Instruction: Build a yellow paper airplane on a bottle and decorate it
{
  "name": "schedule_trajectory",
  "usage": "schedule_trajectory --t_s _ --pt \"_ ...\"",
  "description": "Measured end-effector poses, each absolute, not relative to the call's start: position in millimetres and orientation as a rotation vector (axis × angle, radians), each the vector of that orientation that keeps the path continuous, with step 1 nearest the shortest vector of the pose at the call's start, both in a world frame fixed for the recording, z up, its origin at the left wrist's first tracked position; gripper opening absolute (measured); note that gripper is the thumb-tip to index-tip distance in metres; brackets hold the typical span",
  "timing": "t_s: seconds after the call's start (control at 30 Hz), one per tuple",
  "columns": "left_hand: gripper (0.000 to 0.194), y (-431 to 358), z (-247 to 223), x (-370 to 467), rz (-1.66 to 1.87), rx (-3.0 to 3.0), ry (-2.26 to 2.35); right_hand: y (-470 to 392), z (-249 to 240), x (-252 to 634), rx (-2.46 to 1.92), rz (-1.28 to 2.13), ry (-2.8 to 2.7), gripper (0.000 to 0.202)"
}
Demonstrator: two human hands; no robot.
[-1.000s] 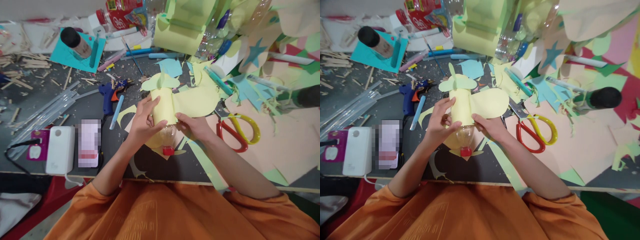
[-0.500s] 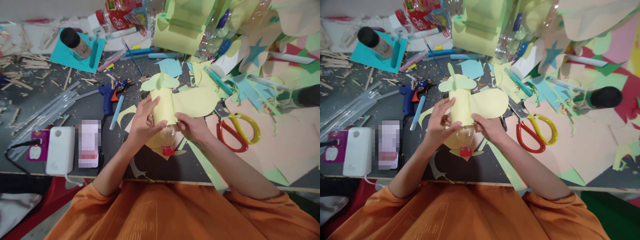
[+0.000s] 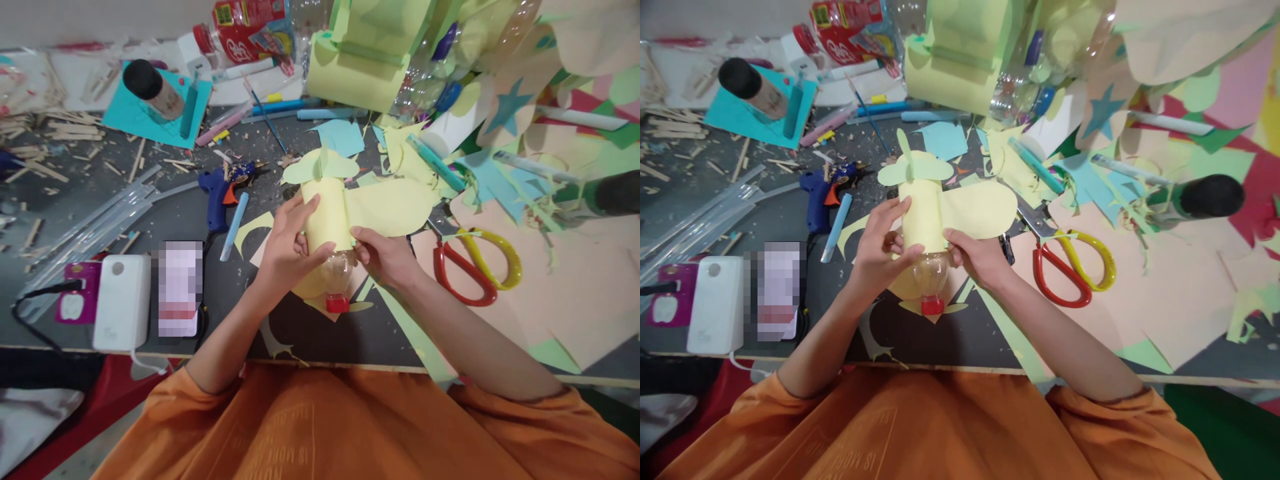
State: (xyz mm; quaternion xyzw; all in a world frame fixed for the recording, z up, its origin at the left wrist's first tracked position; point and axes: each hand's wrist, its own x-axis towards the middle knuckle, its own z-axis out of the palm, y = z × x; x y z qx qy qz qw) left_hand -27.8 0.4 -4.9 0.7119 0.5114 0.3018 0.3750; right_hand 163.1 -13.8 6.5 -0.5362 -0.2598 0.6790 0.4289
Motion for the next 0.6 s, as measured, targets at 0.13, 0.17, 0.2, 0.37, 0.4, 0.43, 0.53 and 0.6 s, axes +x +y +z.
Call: schedule_trajectory --t_s 0.13,0.17,0.2,0.37,0.4,0.43,0.53,0.6 --pt "0.071 1.0 -4.7 -27.7 0.737 1.871 1.306 -14.7 4.1 162.5 -1.339 1.703 -0.641 0.049" --pt "0.071 1.0 -4.5 -27.6 0.727 1.885 1.313 -14.9 3.9 162.4 -1.348 1.697 -0.635 0.049" --pt "0.071 1.0 -4.3 -27.5 0.718 1.897 1.32 -15.0 3.8 162.3 -1.358 1.692 -0.628 0.049" --pt "0.07 0.3 -3.7 -27.9 0.707 1.868 1.349 -13.5 6.0 162.3 -1.349 1.718 -0.607 0.047" --pt "0.068 0.1 -3.6 -27.9 0.715 1.858 1.354 -13.2 6.2 162.7 -1.339 1.729 -0.615 0.047" --pt "0.067 -0.1 -3.4 -27.8 0.727 1.851 1.36 -13.0 6.1 163.2 -1.329 1.737 -0.629 0.047" --pt "0.065 -0.7 -2.3 -26.5 0.771 1.832 1.374 -13.3 4.6 164.8 -1.316 1.73 -0.684 0.049" --pt "0.065 -1.2 -1.2 -24.9 0.773 1.821 1.377 -14.0 3.4 165.4 -1.319 1.718 -0.707 0.051"
